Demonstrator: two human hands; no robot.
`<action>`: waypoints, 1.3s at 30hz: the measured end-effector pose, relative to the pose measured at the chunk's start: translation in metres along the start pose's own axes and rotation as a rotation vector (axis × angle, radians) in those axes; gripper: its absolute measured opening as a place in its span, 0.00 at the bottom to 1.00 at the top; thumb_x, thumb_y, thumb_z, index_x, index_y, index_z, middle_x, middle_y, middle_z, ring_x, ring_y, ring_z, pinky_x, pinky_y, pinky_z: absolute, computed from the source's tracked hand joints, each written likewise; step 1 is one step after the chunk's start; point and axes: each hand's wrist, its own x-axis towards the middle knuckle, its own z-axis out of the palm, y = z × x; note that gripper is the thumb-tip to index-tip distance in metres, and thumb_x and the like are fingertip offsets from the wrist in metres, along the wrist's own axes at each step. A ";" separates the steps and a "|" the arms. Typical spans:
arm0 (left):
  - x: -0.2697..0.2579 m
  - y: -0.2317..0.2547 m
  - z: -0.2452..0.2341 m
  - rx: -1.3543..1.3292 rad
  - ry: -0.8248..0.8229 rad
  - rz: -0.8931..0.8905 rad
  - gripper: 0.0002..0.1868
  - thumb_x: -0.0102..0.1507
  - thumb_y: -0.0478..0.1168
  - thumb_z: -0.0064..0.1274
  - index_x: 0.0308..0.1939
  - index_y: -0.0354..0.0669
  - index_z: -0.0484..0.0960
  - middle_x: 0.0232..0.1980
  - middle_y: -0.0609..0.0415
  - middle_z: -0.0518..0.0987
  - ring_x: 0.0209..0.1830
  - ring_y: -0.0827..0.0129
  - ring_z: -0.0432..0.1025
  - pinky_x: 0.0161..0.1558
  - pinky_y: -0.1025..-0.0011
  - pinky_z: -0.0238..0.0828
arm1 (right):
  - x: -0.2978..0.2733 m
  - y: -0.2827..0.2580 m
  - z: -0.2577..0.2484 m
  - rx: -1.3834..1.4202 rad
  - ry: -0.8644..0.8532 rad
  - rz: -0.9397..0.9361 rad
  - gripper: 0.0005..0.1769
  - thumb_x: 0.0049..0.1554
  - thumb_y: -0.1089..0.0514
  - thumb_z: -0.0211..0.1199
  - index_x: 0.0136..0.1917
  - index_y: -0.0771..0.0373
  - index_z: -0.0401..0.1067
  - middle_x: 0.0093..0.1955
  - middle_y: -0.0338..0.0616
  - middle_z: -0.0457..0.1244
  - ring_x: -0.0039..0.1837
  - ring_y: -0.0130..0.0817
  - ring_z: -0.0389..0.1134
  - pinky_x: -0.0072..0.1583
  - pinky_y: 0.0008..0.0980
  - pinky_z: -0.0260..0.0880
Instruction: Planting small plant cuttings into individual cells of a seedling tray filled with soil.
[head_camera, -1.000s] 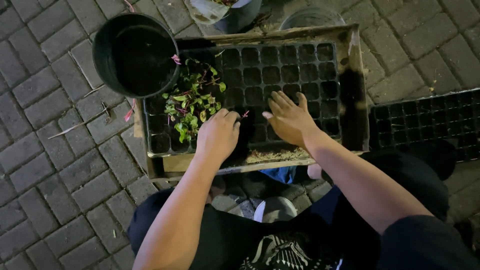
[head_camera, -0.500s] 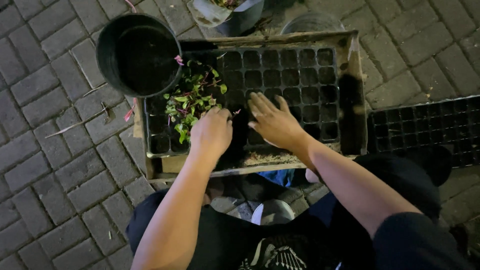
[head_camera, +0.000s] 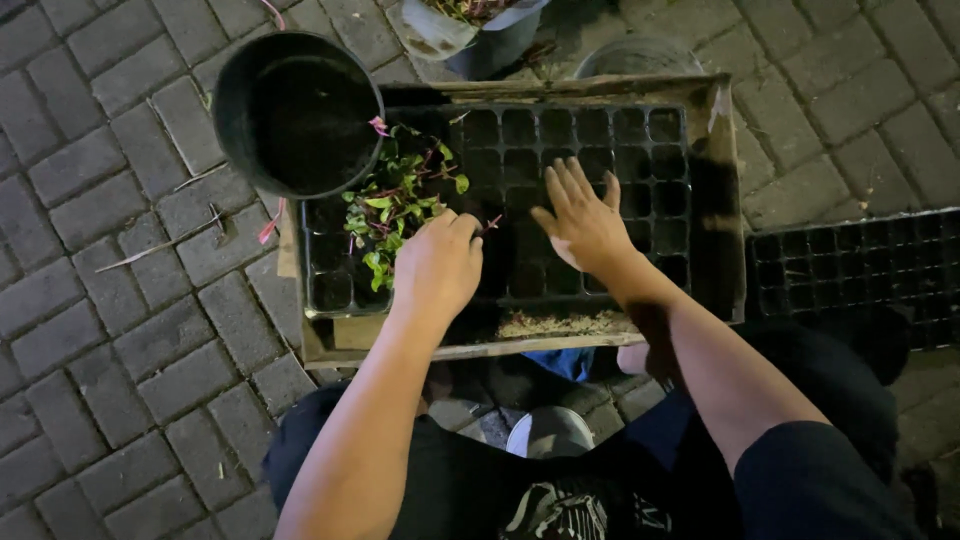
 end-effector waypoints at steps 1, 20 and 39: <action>0.000 -0.001 0.001 0.008 -0.001 0.008 0.17 0.71 0.44 0.43 0.57 0.43 0.82 0.53 0.47 0.80 0.54 0.49 0.77 0.50 0.54 0.78 | -0.002 0.007 0.011 -0.043 -0.047 0.007 0.36 0.69 0.40 0.51 0.80 0.67 0.58 0.78 0.58 0.57 0.82 0.48 0.53 0.73 0.71 0.43; 0.007 0.005 0.002 0.012 0.006 0.026 0.16 0.71 0.43 0.43 0.57 0.41 0.81 0.52 0.46 0.80 0.49 0.48 0.78 0.48 0.55 0.79 | 0.010 -0.016 -0.017 0.042 -0.160 0.111 0.36 0.72 0.37 0.44 0.80 0.65 0.55 0.75 0.56 0.60 0.78 0.46 0.59 0.74 0.66 0.39; 0.005 -0.008 -0.003 -0.006 0.032 -0.038 0.16 0.71 0.43 0.42 0.57 0.41 0.80 0.56 0.45 0.78 0.52 0.44 0.77 0.50 0.51 0.77 | 0.042 -0.063 0.022 -0.091 -0.234 -0.100 0.44 0.61 0.43 0.58 0.83 0.60 0.47 0.84 0.49 0.46 0.84 0.42 0.44 0.75 0.66 0.37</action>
